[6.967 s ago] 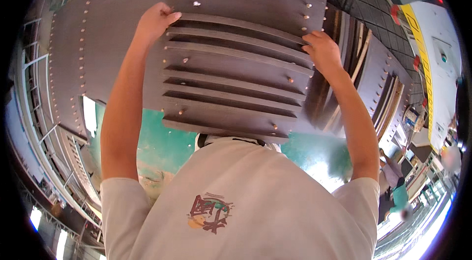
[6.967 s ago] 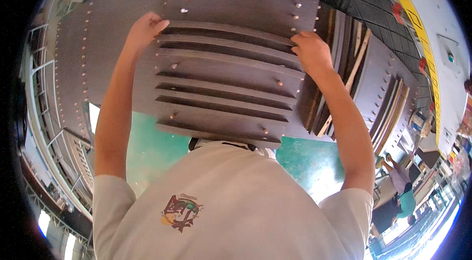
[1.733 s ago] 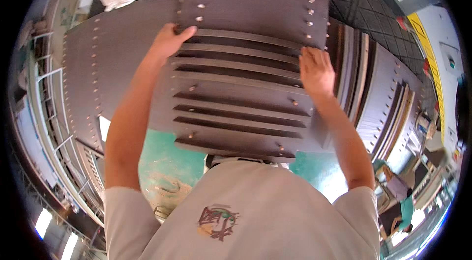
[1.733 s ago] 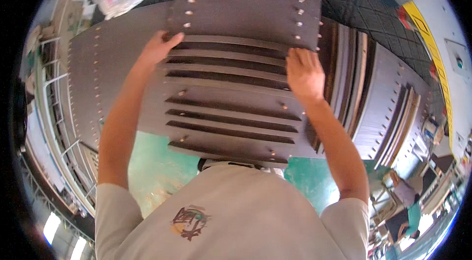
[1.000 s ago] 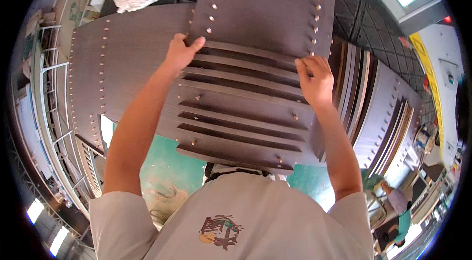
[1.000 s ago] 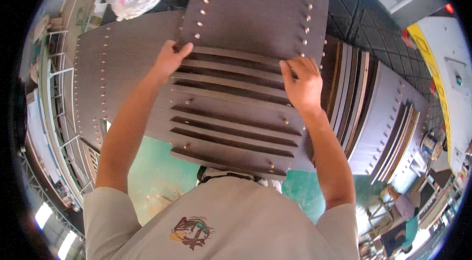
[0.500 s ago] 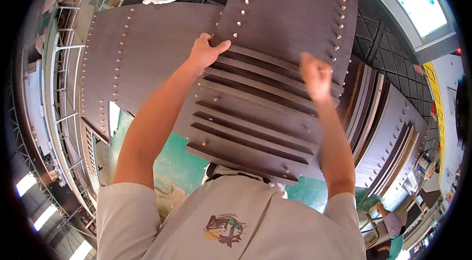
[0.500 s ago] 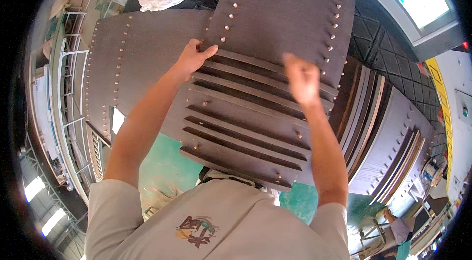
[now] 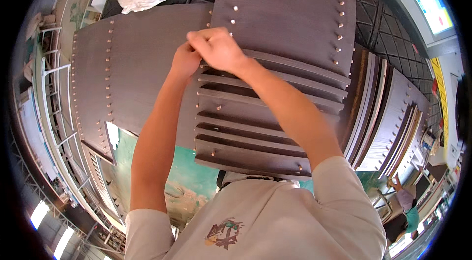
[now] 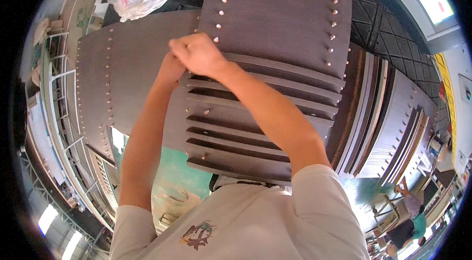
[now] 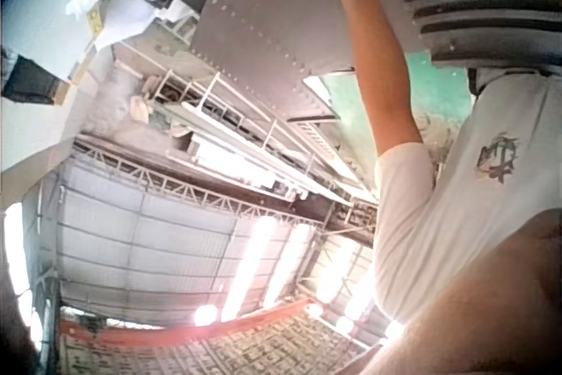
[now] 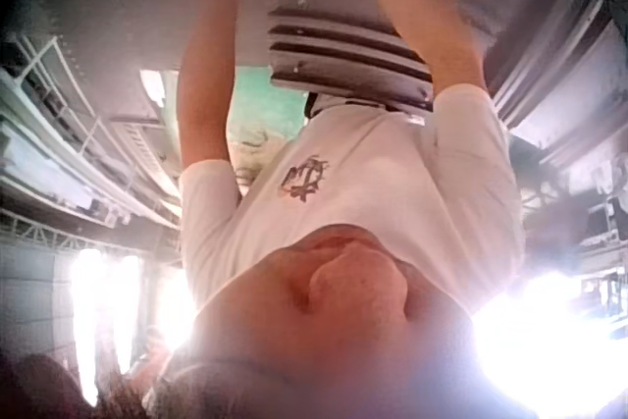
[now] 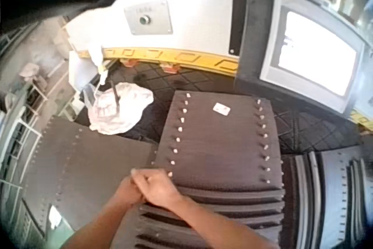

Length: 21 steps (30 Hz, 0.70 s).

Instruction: The person inserts thin wooden strips into slots on a large dark panel, then uses a scraper to smooth the surface and a cloth to wipe it. The person stacks the finished panel with others and picks up additional strips.

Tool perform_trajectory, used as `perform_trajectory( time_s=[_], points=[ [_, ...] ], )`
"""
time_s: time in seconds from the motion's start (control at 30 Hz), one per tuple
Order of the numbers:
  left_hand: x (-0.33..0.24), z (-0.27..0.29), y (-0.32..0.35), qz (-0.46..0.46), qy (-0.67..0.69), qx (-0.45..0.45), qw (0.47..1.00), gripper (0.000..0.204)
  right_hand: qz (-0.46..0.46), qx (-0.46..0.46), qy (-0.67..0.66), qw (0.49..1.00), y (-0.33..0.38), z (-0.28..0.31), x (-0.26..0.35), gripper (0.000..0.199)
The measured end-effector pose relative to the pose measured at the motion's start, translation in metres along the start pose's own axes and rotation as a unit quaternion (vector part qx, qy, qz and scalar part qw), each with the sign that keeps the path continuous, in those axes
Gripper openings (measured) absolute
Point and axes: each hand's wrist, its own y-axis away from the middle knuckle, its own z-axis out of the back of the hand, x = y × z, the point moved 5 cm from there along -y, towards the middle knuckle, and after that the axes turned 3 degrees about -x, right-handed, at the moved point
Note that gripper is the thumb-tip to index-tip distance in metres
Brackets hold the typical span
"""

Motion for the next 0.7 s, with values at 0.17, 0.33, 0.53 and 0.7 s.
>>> perform_trajectory(
  time_s=[0.17,0.33,0.53,0.7],
  points=[
    [-0.015,-0.014,-0.004,-0.02,0.028,0.026,0.999,0.031,0.016,-0.062,0.0,0.998,0.006,0.022,-0.014,0.044],
    [0.002,-0.014,-0.005,0.041,0.012,0.035,0.998,0.039,0.055,-0.147,0.023,0.987,0.093,0.094,0.032,0.033],
    [-0.007,-0.01,0.01,0.022,-0.02,-0.015,0.999,0.045,-0.154,-0.457,0.466,0.742,0.289,0.316,0.055,0.023],
    [0.002,-0.01,0.0,0.028,-0.031,0.03,0.999,0.058,-0.207,-0.31,0.614,0.696,0.353,0.329,0.032,0.026]
  ],
)
